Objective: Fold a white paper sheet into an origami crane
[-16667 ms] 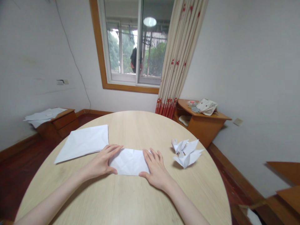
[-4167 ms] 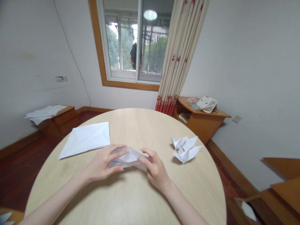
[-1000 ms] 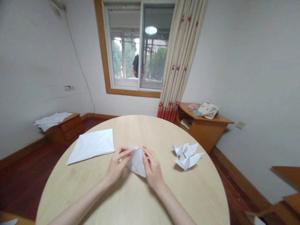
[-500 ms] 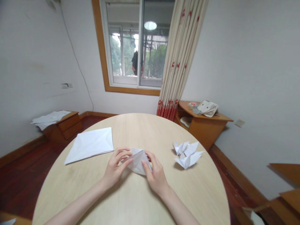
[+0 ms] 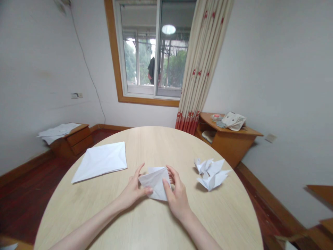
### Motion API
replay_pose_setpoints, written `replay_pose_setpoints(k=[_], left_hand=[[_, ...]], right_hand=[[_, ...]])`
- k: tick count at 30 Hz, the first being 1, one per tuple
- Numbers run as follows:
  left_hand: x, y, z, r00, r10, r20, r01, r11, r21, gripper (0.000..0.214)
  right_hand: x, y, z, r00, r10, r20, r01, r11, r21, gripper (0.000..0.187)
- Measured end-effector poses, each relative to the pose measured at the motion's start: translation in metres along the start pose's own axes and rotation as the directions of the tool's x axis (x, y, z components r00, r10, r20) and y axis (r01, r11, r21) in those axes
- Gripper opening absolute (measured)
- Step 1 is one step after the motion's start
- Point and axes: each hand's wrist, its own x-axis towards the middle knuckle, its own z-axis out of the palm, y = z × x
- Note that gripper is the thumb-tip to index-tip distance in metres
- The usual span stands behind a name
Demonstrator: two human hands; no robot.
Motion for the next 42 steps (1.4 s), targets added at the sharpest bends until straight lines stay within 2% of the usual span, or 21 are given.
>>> replay_pose_setpoints(k=[3,6,9,12,16,20,26,31,34,38,40,42], left_hand=[[-0.002,0.004,0.001,0.996,-0.033,0.081,0.031,0.999,0.026,0.091],[-0.001,0.005,0.004,0.989,0.026,0.148,0.006,0.977,-0.214,0.083],[0.002,0.001,0.007,0.997,-0.015,0.081,0.048,0.906,-0.422,0.081],[0.007,-0.001,0.005,0.993,-0.109,-0.051,0.072,0.878,-0.474,0.07],[0.01,0.003,0.001,0.97,-0.176,-0.168,0.068,0.859,-0.507,0.057],[0.01,0.007,-0.002,0.94,-0.219,-0.263,0.036,0.827,-0.561,0.057],[0.009,0.007,-0.007,0.917,-0.244,-0.314,0.028,0.827,-0.561,0.063],[0.012,0.001,-0.01,0.896,-0.32,-0.308,0.117,0.84,-0.53,0.063],[0.014,-0.003,-0.012,0.91,-0.307,-0.28,0.142,0.863,-0.485,0.056],[0.014,-0.004,-0.013,0.941,-0.226,-0.25,0.134,0.932,-0.337,0.04],[0.014,-0.005,-0.012,0.956,-0.185,-0.228,0.121,0.956,-0.267,0.036],[0.014,-0.008,-0.01,0.969,-0.148,-0.197,0.107,0.973,-0.206,0.031]], right_hand=[[0.002,0.0,0.001,0.998,0.058,-0.012,-0.057,0.991,0.123,0.038],[0.004,-0.001,0.001,0.994,0.112,-0.014,-0.107,0.97,0.22,0.041],[0.006,-0.001,-0.001,0.988,0.156,0.016,-0.154,0.95,0.271,0.047],[0.007,-0.002,-0.004,0.984,0.177,0.025,-0.177,0.946,0.271,0.053],[0.007,-0.003,-0.003,0.984,0.166,0.063,-0.175,0.965,0.195,0.055],[0.004,-0.001,0.001,0.983,0.166,0.08,-0.173,0.982,0.08,0.051],[0.001,0.006,0.004,0.98,0.166,0.112,-0.16,0.985,-0.061,0.043],[-0.002,0.001,0.004,0.959,0.222,0.176,-0.181,0.959,-0.22,0.046],[-0.003,0.0,0.004,0.963,0.194,0.186,-0.113,0.92,-0.375,0.046],[-0.003,0.004,0.005,0.985,-0.011,0.172,0.095,0.869,-0.485,0.04],[-0.004,0.005,0.006,0.972,-0.096,0.213,0.191,0.853,-0.485,0.038],[-0.005,0.005,0.006,0.944,-0.127,0.303,0.263,0.846,-0.464,0.036]])
